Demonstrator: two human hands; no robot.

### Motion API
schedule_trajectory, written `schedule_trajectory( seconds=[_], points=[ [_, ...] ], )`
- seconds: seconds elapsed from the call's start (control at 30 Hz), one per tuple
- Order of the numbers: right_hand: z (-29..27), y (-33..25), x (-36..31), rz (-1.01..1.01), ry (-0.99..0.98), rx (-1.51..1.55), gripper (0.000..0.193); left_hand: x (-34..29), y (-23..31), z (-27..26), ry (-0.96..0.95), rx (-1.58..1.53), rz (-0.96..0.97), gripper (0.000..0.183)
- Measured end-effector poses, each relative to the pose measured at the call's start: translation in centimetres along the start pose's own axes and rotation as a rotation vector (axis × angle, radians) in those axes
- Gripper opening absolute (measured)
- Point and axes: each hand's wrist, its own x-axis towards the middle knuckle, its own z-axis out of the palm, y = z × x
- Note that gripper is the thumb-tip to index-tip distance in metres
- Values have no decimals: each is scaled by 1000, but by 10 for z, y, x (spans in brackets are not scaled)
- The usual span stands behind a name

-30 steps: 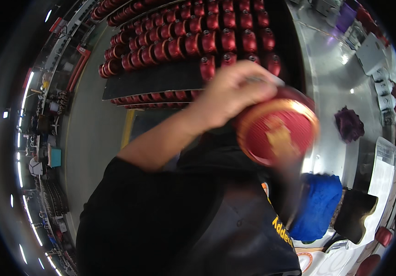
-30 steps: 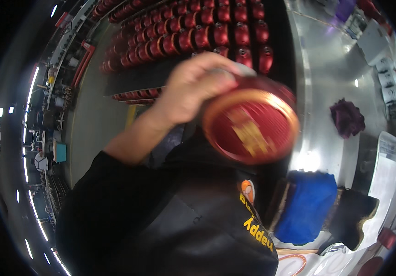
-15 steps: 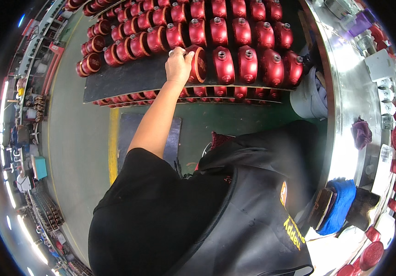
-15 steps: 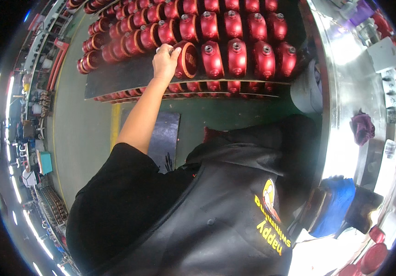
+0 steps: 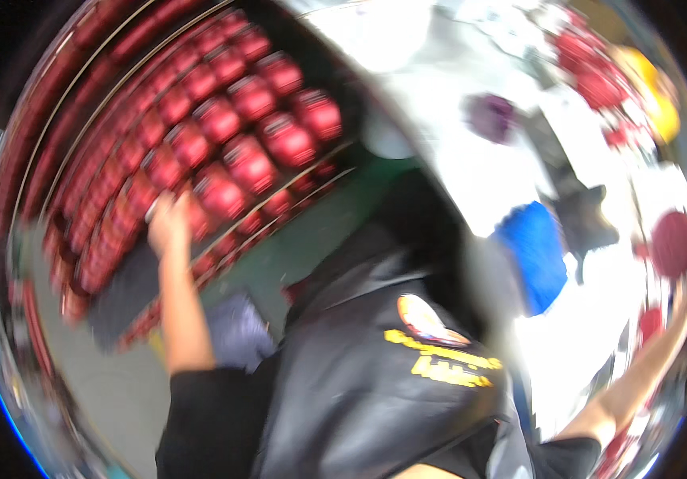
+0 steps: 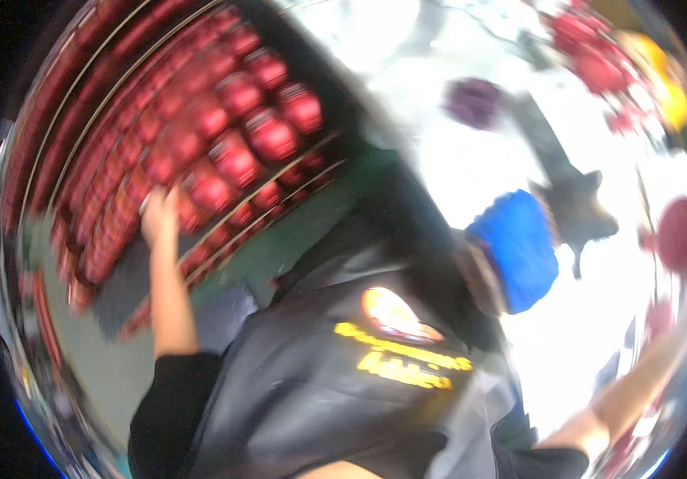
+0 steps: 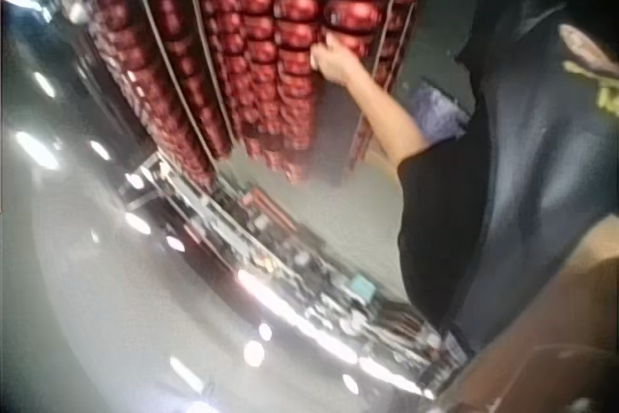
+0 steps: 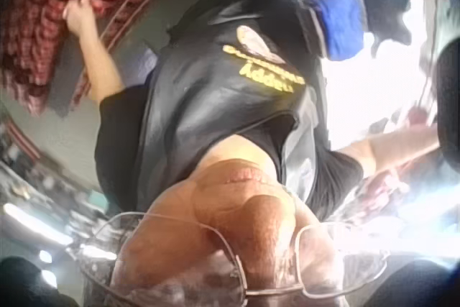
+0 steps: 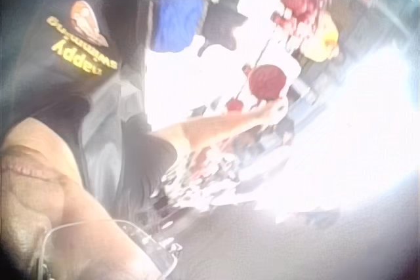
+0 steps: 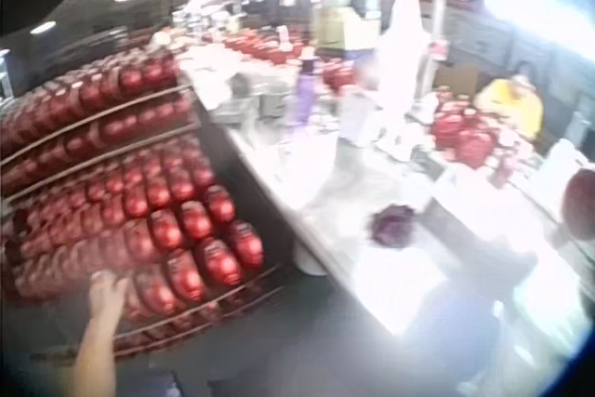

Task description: The person wipes a red cylindrical container with a cloth, then applies a gold sticker and a gold ring to its surface. They smooth the sticker and ring with a green tool and their fingers, repeating the process on multiple containers.

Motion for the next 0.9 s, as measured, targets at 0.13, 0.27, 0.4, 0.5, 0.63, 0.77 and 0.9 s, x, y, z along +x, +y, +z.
schedule_trajectory(
  seconds=[0.13, 0.27, 0.4, 0.5, 0.63, 0.77, 0.9],
  points=[
    [-19, -86, -62, 24, -140, 229, 34, -2, 71, -26, 306, 173, 262, 52],
    [0, -152, -94, 117, -372, 612, 18, -28, 255, -22, -81, -852, 663, 37],
    [26, -194, -151, 183, -595, 810, 21, -139, 440, -10, -1152, -1310, 955, 72],
    [72, -201, -190, 310, -666, 1060, 23, -199, 533, 0, -1457, -1250, 1247, 87],
    [86, -190, -224, 666, -559, 922, 30, -228, 569, 26, -1458, -1361, 978, 76],
    [76, -188, -251, 855, -425, 923, 44, -239, 582, 61, -853, -1263, 1204, 47],
    [78, -205, -291, 792, -260, 889, 60, -231, 579, 58, -682, -1096, 1255, 28]
  ],
)
